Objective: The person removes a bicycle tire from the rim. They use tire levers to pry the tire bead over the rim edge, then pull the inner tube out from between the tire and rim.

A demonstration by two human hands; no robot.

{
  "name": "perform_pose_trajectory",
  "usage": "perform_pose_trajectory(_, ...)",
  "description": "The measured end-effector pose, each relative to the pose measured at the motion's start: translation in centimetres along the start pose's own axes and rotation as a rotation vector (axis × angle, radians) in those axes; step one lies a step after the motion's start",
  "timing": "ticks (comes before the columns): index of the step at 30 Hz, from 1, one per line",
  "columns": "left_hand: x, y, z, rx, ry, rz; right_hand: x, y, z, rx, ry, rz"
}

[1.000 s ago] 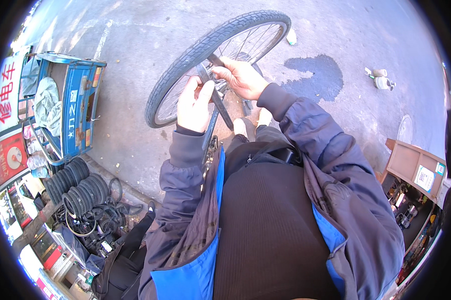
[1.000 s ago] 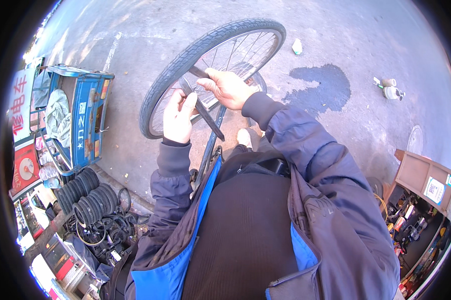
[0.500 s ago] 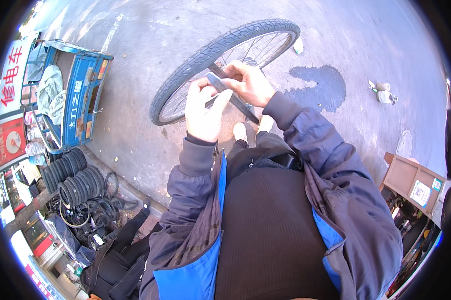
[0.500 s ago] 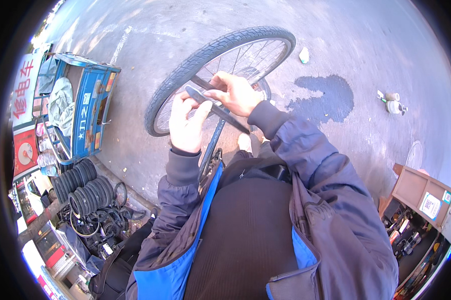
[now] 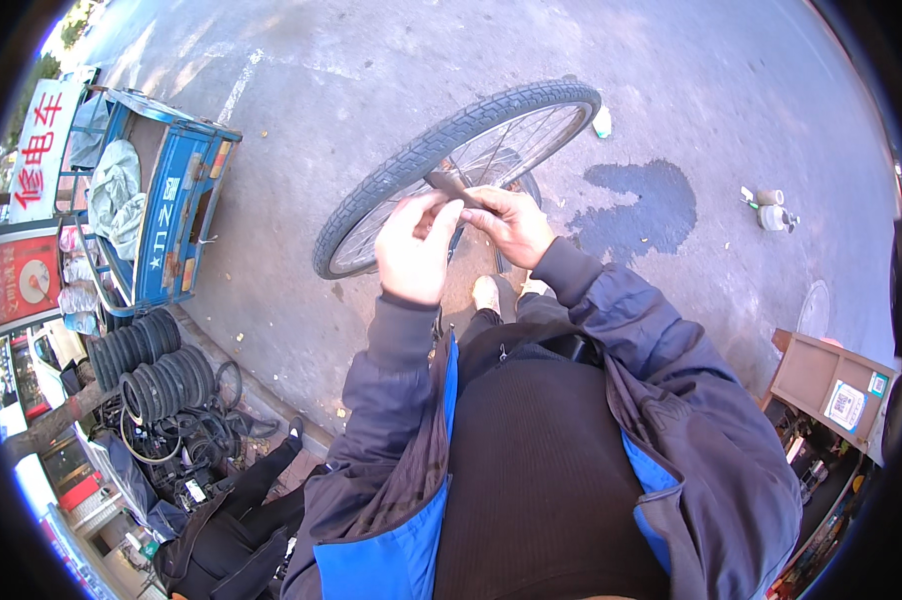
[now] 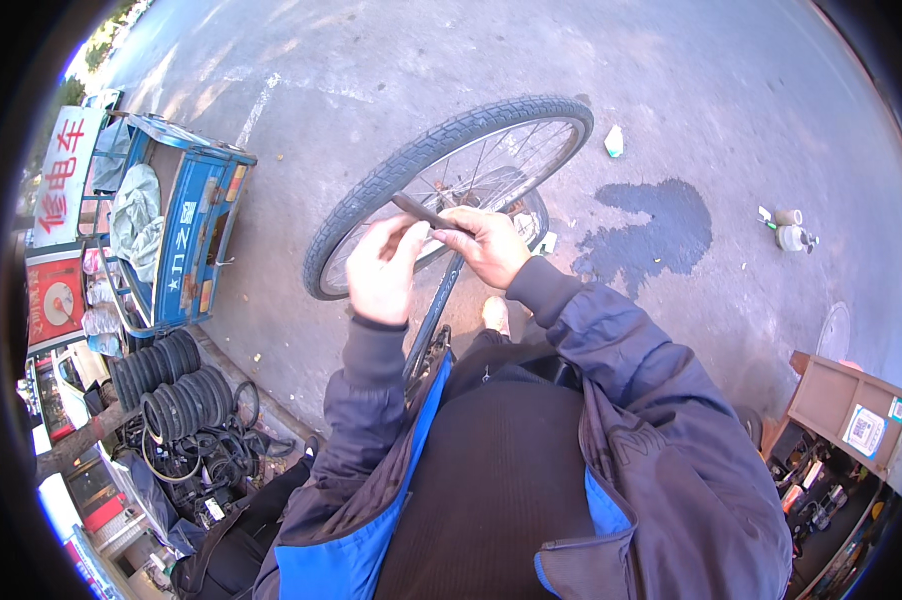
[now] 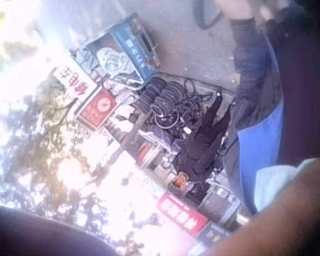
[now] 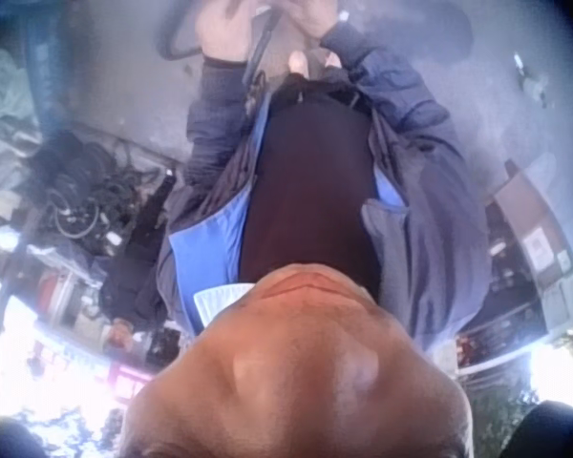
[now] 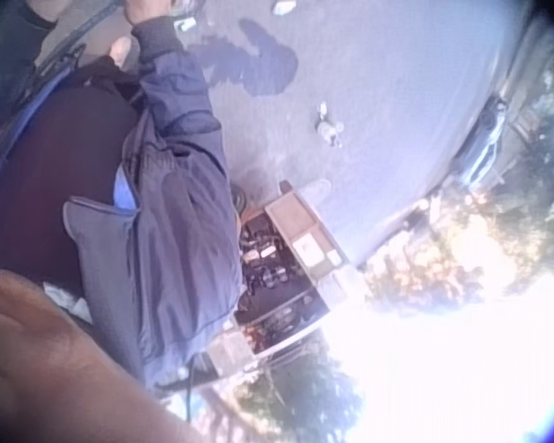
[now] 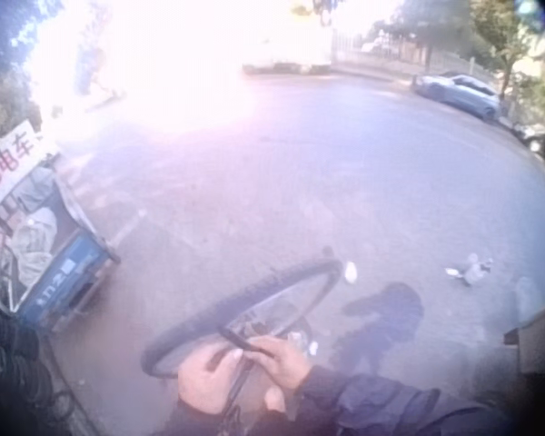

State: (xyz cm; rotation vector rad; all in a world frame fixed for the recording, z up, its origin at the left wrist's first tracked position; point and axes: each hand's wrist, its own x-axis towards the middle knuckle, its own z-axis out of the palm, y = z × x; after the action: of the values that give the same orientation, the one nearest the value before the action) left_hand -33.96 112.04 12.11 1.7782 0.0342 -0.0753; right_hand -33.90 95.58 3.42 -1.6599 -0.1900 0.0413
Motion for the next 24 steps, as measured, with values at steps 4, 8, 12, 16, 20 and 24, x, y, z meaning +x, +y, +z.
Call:
perform_pose_trajectory(4,0.1,4.5,-4.0,0.530,0.150,0.534,0.3,0.9,-0.6,0.187,-0.019,0.218)
perform_pose_trajectory(8,4.6,4.3,-3.1,0.962,-0.007,0.599,0.7,1.3,-0.2,0.281,-0.039,0.177)
perform_pose_trajectory(12,6.1,2.9,-3.0,0.828,-0.069,0.493,0.6,0.1,-0.7,0.276,0.036,0.279)
perform_pose_trajectory(16,7.0,2.6,-4.9,0.890,-0.201,0.319,-0.4,-4.0,-4.7,0.068,0.005,0.194)
perform_pose_trajectory(20,7.8,2.1,-5.7,0.889,-0.254,0.262,-1.1,-8.7,-9.7,-0.232,-0.031,0.109)
perform_pose_trajectory(24,7.6,1.2,-5.6,0.877,-0.187,0.356,-2.0,-12.1,-10.7,-0.553,0.107,-0.127)
